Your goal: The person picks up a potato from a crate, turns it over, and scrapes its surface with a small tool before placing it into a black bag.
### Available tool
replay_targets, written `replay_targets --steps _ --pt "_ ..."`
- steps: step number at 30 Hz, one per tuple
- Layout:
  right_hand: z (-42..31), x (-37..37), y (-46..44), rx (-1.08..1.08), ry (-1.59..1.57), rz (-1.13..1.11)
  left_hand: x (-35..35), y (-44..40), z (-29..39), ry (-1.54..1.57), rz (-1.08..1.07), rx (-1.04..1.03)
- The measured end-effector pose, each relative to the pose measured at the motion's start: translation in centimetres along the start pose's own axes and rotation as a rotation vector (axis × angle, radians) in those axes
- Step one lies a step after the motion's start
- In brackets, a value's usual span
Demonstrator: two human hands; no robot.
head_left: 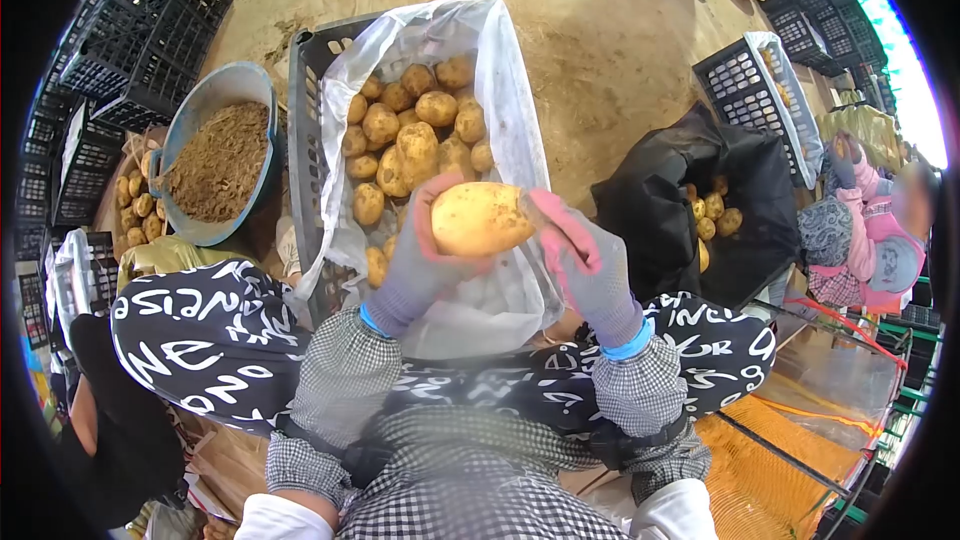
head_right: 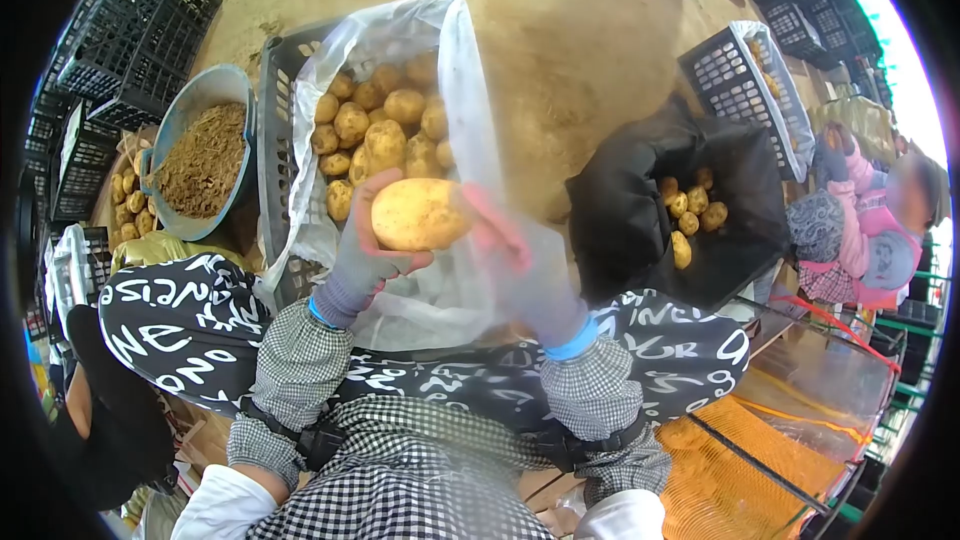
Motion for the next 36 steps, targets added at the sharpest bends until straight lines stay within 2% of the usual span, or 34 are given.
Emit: replay_targets --steps 4,7,9,10,12,14,17,21,24,27,30,33,36 --pt "-0.7 0.1 0.2 0.006 0.023 0.003 -0.2 0.0 -0.1 0.092 0.002 0.014" --pt "0.5 0.9 -0.1 -0.155 -0.203 0.146 -0.2 0.1 0.2 0.108 -0.001 -0.011" --pt "1.3 1.5 -0.5 -0.211 -0.241 0.101 -0.6 0.2 0.5 0.142 -0.012 -0.021" --pt "1.4 1.0 -0.3 -0.36 -0.367 -0.016 -0.7 0.1 0.2 0.172 -0.077 -0.051" --pt "0.3 -0.3 -0.3 -0.409 -0.535 -0.171 -0.9 0.2 -0.2 0.229 -0.203 -0.107" --pt "0.3 -0.4 -0.3 -0.496 -0.69 -0.244 -1.0 0.7 0.5 0.246 -0.199 -0.054" --pt "-0.5 -0.1 -0.8 -0.19 -0.595 -0.144 -0.9 0.5 1.2 0.262 -0.192 0.057" --pt "1.6 -0.3 -1.0 0.007 -0.23 -0.109 -0.8 0.5 1.4 0.256 -0.206 0.068" --pt "1.5 -0.4 -1.1 0.066 -0.124 -0.092 -0.4 0.4 1.0 0.158 -0.229 -0.046" --pt "0.7 -0.4 -1.3 0.087 0.064 -0.054 -0.8 0.6 1.2 0.229 -0.236 -0.014" --pt "0.7 -0.5 -1.1 0.109 0.214 -0.043 -0.9 0.5 1.1 0.115 -0.212 -0.067" --pt "-0.6 -1.1 -0.9 0.192 0.424 0.006 -0.8 0.8 0.7 0.24 -0.23 0.016" --pt "-1.0 -1.3 -0.4 0.167 0.508 0.024 -1.0 0.8 0.9 0.214 -0.311 -0.036"
Point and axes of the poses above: each hand's wrist, its own y-axis away from the middle knuckle, its own x-axis out of the back of the hand, z = x × y, the point moved 2 cm from there along -y, towards the middle knuckle, and after that the axes turned 12 degrees about y, right-handed, at the moved point
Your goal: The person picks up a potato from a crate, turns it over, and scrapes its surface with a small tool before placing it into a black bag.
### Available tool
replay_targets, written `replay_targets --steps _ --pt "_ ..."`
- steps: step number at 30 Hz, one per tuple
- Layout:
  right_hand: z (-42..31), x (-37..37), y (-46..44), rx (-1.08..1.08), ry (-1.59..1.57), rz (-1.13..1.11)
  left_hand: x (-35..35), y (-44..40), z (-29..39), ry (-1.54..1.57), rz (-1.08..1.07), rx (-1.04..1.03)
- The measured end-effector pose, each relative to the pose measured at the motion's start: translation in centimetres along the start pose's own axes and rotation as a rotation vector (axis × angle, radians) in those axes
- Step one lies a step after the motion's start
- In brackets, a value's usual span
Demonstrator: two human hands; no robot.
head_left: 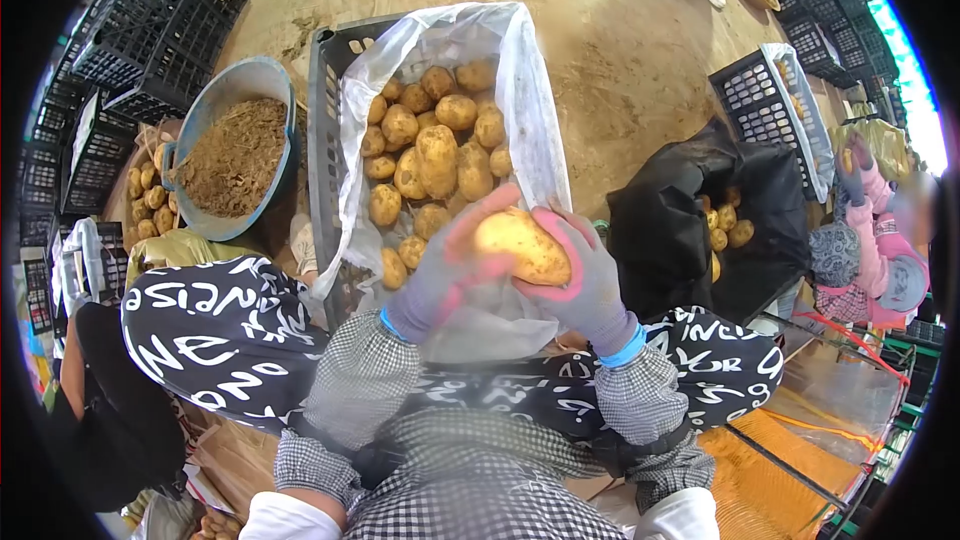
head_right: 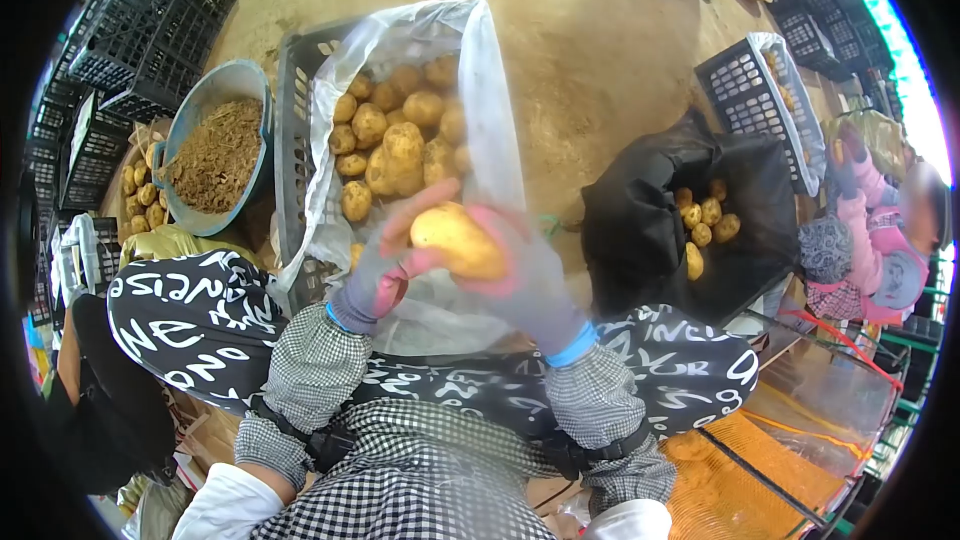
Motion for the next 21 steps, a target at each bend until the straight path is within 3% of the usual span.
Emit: replay_targets --steps 2,3,5,6,8,9,10,12,13,14,15,18,19,21 --pt "1.3 0.1 0.9 -0.077 -0.106 0.083 0.8 -0.6 0.9 -0.011 0.123 0.091" --pt "2.4 0.4 1.2 -0.116 -0.162 0.12 2.3 -1.3 -0.2 0.023 0.206 -0.003" --pt "5.4 1.9 2.2 -0.609 -0.739 0.304 6.3 -2.3 -1.7 0.156 0.426 -0.13" --pt "8.0 3.4 2.3 -0.772 -0.832 0.44 9.0 -2.6 -1.6 0.262 0.562 -0.164" --pt "14.8 6.4 3.6 -0.862 -0.986 0.713 17.7 -2.8 -5.4 -0.019 0.749 -0.241" --pt "18.4 7.1 4.7 -0.782 -1.049 0.848 18.5 -3.6 -5.7 -0.136 0.801 -0.222" --pt "20.7 7.8 5.9 -0.598 -0.231 0.83 19.3 -4.3 -6.0 -0.252 0.853 -0.197" --pt "25.6 7.0 8.6 -0.542 0.332 0.693 16.5 -8.0 -6.0 -0.43 0.872 -0.043" --pt "28.0 6.6 9.9 -0.506 0.608 0.659 16.4 -9.9 -6.1 -0.778 0.865 -0.063" --pt "30.0 6.3 11.2 -0.557 0.651 0.61 16.9 -12.0 -6.8 -1.122 0.845 -0.079" --pt "31.3 5.8 12.2 -0.636 0.512 0.607 17.0 -13.8 -7.1 -1.464 0.809 -0.095" --pt "33.8 4.6 14.1 -0.834 -0.045 0.634 17.1 -18.5 -5.3 -1.758 0.63 0.104" --pt "34.1 4.5 14.6 -0.861 -0.144 0.617 17.4 -19.5 -5.2 -1.772 0.604 0.194" --pt "30.0 5.2 12.4 -1.006 -0.673 0.87 19.1 -21.2 -5.8 -1.794 0.549 0.379"
Point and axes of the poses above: each hand's wrist, its own y-axis away from the middle knuckle, its own x-axis out of the back of the hand, z = x × y, the point moved 2 cm from there along -y, towards the middle knuckle, and after that the axes turned 12 degrees about y, right-handed, at the moved point
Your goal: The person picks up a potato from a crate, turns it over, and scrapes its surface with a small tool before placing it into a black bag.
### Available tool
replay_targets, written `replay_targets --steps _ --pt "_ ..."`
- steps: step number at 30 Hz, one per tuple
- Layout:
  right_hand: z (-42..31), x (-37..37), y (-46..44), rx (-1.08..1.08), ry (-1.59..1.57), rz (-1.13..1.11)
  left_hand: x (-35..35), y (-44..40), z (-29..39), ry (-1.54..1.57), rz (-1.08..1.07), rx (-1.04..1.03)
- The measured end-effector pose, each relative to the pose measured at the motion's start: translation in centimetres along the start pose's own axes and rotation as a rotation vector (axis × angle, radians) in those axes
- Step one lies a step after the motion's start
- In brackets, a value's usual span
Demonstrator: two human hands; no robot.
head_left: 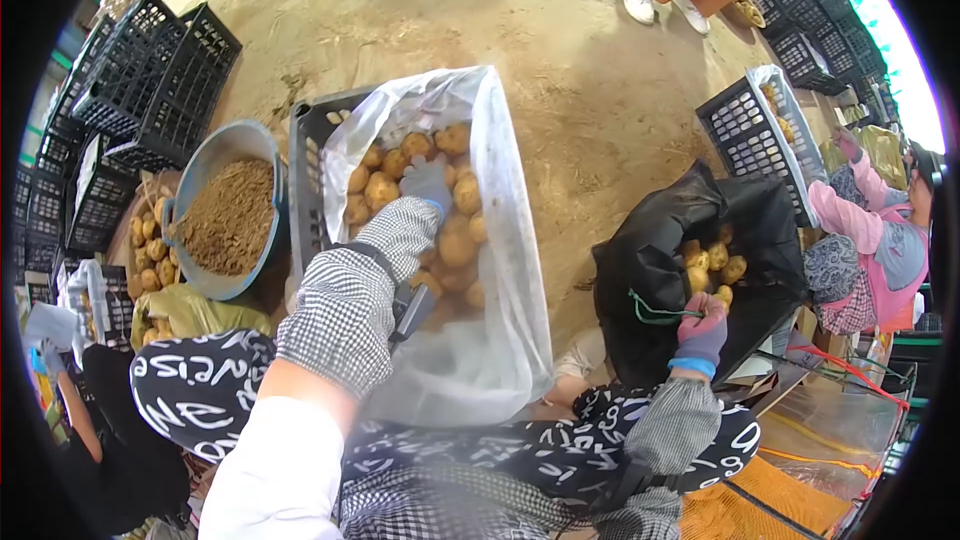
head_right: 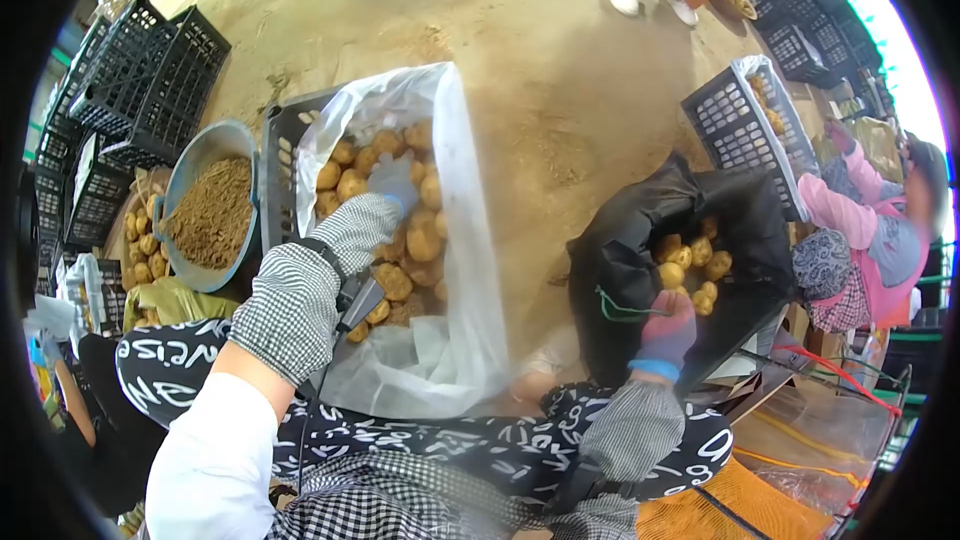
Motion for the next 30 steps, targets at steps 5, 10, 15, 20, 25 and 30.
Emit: replay_targets --steps 5,10,15,20,25,30 --pt "-11.3 -7.2 11.2 0.116 -0.211 -0.067 -0.7 -0.1 -1.6 0.144 0.13 -0.066" --pt "-13.7 -12.3 16.3 0.243 0.02 -0.422 5.5 4.4 -0.4 0.812 0.052 -0.254" --pt "-10.7 -15.8 19.6 -0.02 -0.012 -0.797 9.5 13.4 5.8 1.499 -0.43 -0.316" --pt "-13.6 -16.1 22.1 0.051 -0.302 -0.982 12.1 20.9 9.4 1.526 -0.619 -0.452" --pt "-13.8 -14.7 22.6 0.596 0.149 -0.798 13.4 24.4 8.6 1.55 -0.703 -0.304" --pt "-13.5 -14.6 23.6 0.907 0.419 -0.827 11.1 25.5 5.1 1.346 -0.35 -0.45"
Point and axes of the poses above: each hand's wrist, its own y-axis away from the middle knuckle, its own x-axis out of the back of the hand, z = x × y, the point moved 2 cm from there along -y, towards the middle knuckle, and after that the axes turned 12 degrees about y, right-handed, at the moved point
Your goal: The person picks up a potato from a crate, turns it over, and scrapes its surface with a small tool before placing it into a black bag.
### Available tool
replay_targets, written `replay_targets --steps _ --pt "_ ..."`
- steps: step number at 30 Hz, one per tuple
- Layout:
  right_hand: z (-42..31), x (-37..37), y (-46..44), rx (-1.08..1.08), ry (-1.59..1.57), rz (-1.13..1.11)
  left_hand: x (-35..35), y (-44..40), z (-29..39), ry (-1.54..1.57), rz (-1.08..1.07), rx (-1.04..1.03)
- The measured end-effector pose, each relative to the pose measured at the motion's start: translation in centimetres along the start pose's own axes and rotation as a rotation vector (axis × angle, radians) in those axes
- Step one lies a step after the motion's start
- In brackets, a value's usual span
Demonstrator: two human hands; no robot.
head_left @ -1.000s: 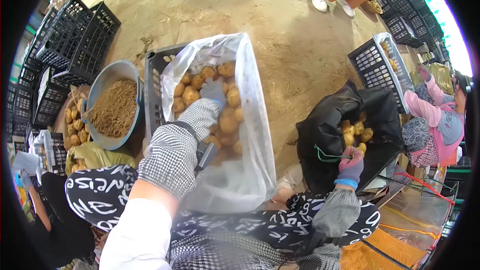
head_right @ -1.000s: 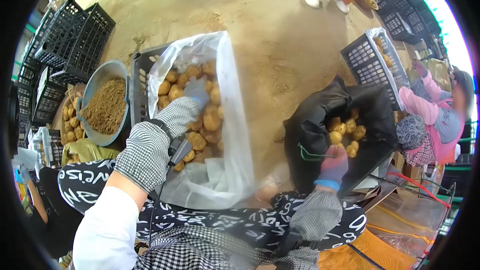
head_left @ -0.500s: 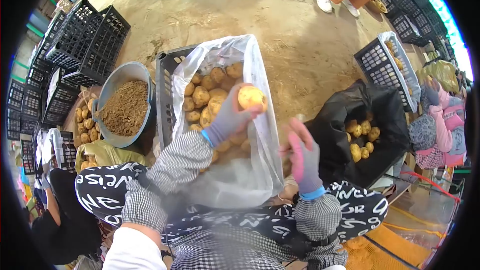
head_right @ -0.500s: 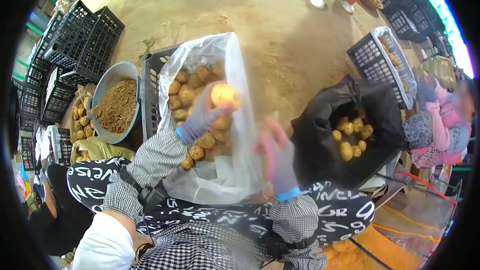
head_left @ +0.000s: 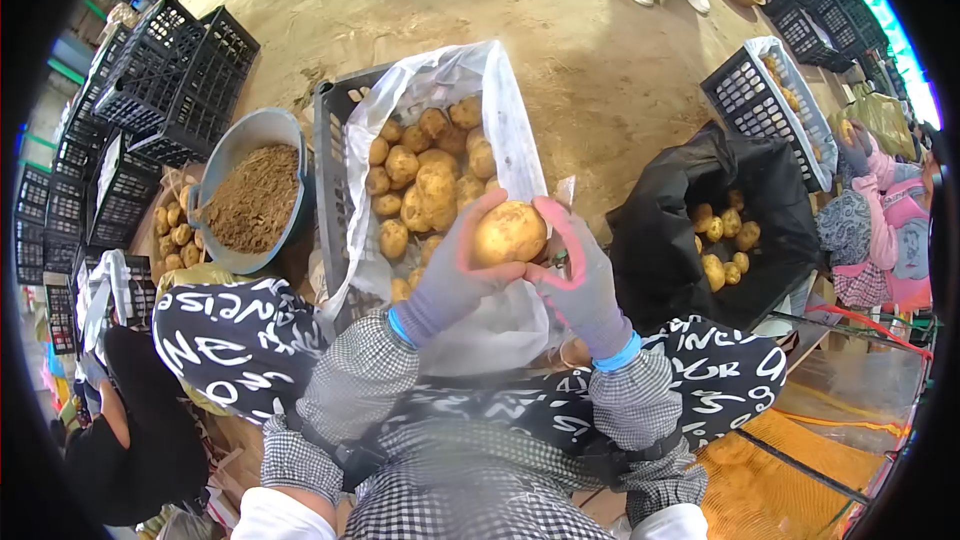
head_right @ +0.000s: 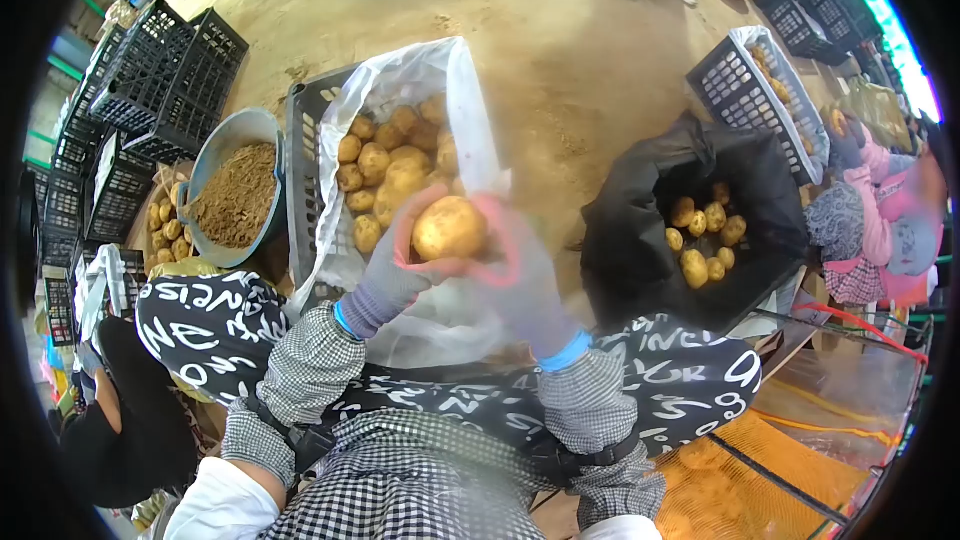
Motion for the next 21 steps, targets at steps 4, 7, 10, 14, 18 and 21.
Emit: replay_targets --steps 4,7,10,14,18,21 --pt "0.0 -0.9 0.9 -0.383 -0.629 -0.19 0.1 1.9 0.6 0.41 0.001 0.25" --pt "-0.3 -1.6 1.1 -0.46 -0.758 -0.24 0.2 2.3 0.0 0.455 -0.012 0.247" --pt "-0.4 -2.0 1.2 -0.462 -0.816 -0.216 0.0 2.5 -0.4 0.274 0.028 0.151" --pt "-0.6 -2.2 0.8 -0.52 -0.925 -0.237 1.5 2.5 -2.5 -0.405 0.011 -0.192" --pt "-0.7 -2.8 0.8 -0.553 -0.832 -0.274 1.4 3.1 -2.2 -0.333 0.039 -0.149" --pt "-0.7 -3.1 0.7 -0.551 -0.838 -0.301 1.6 3.2 -2.8 -0.364 0.07 -0.226"
Point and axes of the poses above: each hand's wrist, its own y-axis away from the middle knuckle, its own x-axis out of the back of the hand, z = x × y, the point moved 2 cm from there along -y, towards the middle knuckle, and after that the axes turned 12 degrees about y, right-handed, at the moved point
